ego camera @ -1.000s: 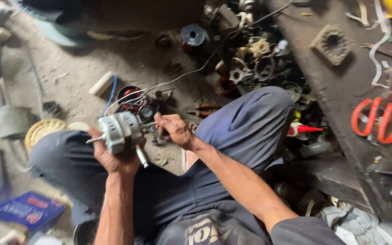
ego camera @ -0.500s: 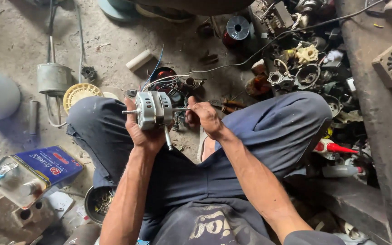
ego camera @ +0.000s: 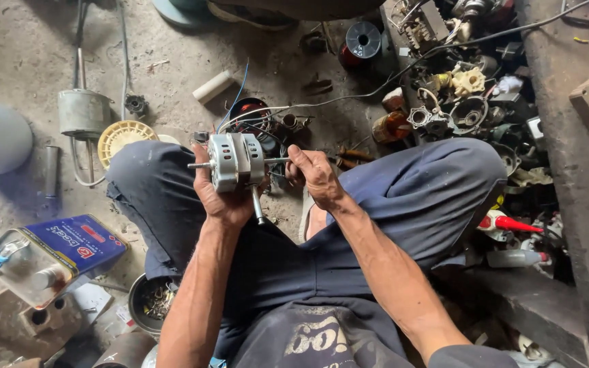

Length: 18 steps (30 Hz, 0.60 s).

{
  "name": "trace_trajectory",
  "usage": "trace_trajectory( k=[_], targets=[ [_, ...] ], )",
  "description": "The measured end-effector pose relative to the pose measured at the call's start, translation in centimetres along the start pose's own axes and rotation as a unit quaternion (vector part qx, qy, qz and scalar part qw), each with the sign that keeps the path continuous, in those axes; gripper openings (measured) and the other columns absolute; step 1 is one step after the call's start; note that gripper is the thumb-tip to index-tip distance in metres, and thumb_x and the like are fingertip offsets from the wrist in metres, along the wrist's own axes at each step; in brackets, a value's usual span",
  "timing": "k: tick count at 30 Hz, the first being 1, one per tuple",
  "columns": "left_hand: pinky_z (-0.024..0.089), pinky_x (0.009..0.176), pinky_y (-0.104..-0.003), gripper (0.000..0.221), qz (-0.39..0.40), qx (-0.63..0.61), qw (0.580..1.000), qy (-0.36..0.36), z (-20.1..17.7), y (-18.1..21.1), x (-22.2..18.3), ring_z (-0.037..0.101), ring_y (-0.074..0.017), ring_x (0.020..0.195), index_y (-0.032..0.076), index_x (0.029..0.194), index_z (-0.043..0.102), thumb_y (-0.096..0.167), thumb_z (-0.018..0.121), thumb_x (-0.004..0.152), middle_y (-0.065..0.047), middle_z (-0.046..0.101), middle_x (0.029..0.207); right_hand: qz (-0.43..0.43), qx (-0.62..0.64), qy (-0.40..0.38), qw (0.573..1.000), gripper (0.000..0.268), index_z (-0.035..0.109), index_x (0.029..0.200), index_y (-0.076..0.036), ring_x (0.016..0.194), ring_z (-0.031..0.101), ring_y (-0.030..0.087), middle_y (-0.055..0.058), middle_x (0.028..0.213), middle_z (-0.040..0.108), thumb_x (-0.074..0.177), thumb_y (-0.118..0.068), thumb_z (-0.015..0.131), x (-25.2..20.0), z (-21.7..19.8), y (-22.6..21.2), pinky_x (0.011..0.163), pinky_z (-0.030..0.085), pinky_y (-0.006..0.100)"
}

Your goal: Assembling the housing of a small electric motor by aligning parts and fastening them with a screwdriver.

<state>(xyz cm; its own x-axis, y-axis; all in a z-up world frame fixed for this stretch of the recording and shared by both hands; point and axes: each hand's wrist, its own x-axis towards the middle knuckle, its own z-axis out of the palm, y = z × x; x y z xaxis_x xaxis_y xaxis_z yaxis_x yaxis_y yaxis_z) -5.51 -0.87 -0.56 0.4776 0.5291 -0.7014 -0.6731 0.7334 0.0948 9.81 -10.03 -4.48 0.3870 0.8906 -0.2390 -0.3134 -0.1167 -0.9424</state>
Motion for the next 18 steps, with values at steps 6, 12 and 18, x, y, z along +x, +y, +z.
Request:
trace_trajectory(
  k=[6,12,18],
  targets=[
    [0.059,0.088,-0.061,0.068,0.001,0.003,1.0,0.019,-0.6,-0.1,0.7,0.07,-0.0299,0.09,0.012,0.113,0.06,0.061,0.079,0.071,-0.009,0.068,0.101,0.018,-0.021,0.04,0.999,0.059,0.049,0.055,-0.007,0.04,0.039,0.016,0.009,0.046,0.041,0.109,-0.03,0.052,-0.3,0.5,0.3,0.046,0.04,0.025],
    [0.062,0.087,-0.057,0.065,-0.001,0.018,0.999,0.04,-0.9,0.1,0.8,0.072,-0.032,0.09,0.009,0.111,0.063,0.06,0.077,0.073,-0.009,0.07,0.101,0.052,-0.087,0.05,0.994,0.063,0.051,0.052,-0.013,0.039,0.042,0.014,0.005,0.043,0.045,0.108,-0.042,0.05,0.0,0.7,1.2,0.047,0.043,0.022],
    [0.062,0.084,-0.056,0.061,-0.008,0.011,0.999,0.037,-0.9,0.4,0.7,0.073,-0.034,0.088,0.008,0.106,0.065,0.058,0.077,0.075,-0.011,0.072,0.099,0.052,-0.029,0.04,0.997,0.061,0.048,0.053,-0.012,0.044,0.039,0.011,0.004,0.046,0.04,0.108,-0.037,0.051,-0.7,0.6,-0.8,0.047,0.039,0.02]
  ],
)
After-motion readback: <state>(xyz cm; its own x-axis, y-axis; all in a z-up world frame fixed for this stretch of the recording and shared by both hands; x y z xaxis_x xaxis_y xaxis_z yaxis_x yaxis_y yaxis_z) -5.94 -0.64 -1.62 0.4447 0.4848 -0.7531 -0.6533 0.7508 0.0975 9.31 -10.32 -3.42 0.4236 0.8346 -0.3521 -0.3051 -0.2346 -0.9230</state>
